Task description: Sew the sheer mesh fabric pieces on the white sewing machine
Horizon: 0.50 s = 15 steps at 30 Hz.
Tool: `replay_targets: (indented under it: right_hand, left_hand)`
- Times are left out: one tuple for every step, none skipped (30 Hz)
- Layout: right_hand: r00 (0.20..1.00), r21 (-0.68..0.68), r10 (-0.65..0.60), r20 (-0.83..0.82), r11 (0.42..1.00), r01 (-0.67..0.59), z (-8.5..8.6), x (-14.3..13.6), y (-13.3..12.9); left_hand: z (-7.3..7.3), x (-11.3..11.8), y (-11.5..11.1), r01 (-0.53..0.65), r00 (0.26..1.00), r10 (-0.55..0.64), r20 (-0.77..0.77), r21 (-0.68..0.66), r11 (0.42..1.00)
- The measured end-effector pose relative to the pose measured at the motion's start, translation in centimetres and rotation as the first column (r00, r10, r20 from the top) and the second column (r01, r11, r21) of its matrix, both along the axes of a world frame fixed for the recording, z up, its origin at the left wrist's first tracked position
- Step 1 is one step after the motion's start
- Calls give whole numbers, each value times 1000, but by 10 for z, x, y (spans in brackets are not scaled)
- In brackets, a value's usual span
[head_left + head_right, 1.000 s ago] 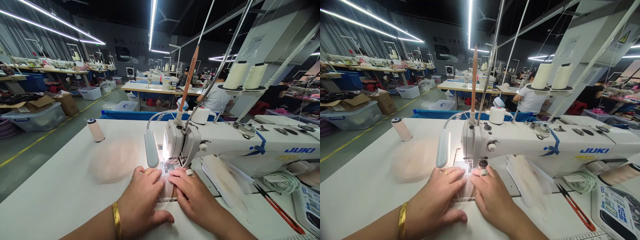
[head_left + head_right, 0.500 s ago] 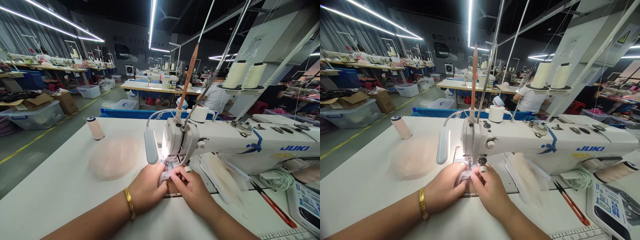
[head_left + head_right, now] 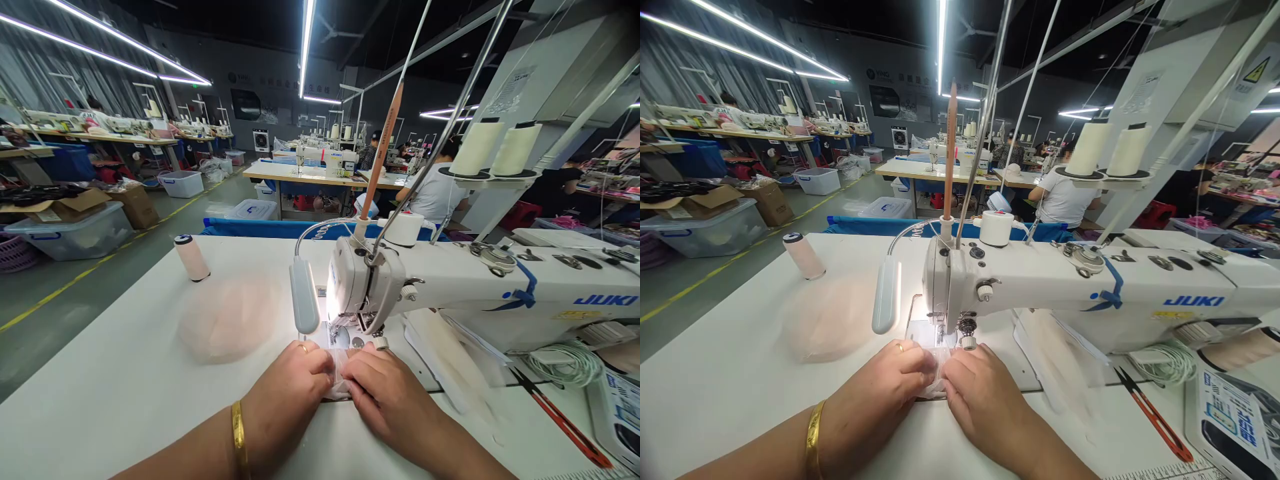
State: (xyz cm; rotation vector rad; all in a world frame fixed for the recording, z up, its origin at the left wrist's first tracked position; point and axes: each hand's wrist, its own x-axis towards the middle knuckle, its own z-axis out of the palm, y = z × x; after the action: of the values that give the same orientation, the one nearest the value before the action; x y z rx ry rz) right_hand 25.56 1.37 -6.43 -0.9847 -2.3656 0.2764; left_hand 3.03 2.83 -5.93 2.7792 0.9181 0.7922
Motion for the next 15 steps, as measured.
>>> replay_targets:
  right_hand:
    - [1000,13,2,14,1000,-2,0,1,0]
    - [1000,25,0,24,1000,-1,1,1,0]
    - [999,33,-4,33,999,3,1,1,1]
    - [999,40,-11,40,999,9,1,1,1]
    - [999,46,-20,45,999,18,0,1,2]
    - [998,52,-29,49,998,27,0,0,2]
    - [998,56,-38,52,998,35,-1,0,3]
    - [997,59,-46,54,997,42,-1,-1,4]
    - [997,62,-52,56,997,48,-1,-1,4]
    - [997,65,-59,57,996,55,-2,-1,5]
    - [996,63,-64,59,996,61,-2,-2,5]
    - [996,60,-70,62,996,66,-2,-2,6]
    - [995,56,-75,66,996,71,-1,-3,6]
    - [995,53,-76,71,996,73,-1,-3,6]
    - [994,50,-74,75,996,70,-1,-3,7]
  left_hand:
    - [-1,-1,-1,20,1000,-20,-18,-11,1000]
    - [-1,-2,-2,34,999,-35,-35,-22,999]
    - [-1,-3,-2,37,998,-38,-49,-30,999]
    - [0,-4,-1,31,998,-32,-59,-34,999]
    - [0,-4,0,21,997,-23,-68,-33,999]
    - [1,-3,1,12,997,-14,-76,-30,999]
    - [1,-3,3,4,997,-6,-81,-25,1000]
    - [2,-3,4,-1,997,-1,-82,-23,1000]
    - [2,-3,5,-3,997,1,-81,-22,1000]
    - [3,-2,7,-3,997,1,-79,-22,1000]
    - [3,-2,8,-4,997,3,-77,-22,1000]
    - [4,-2,10,-5,997,3,-79,-24,1000]
    - [4,-2,11,-5,996,3,-85,-27,1000]
    - [5,-2,12,-6,996,3,-94,-27,1000]
    - [5,-2,14,-6,995,3,-100,-25,1000]
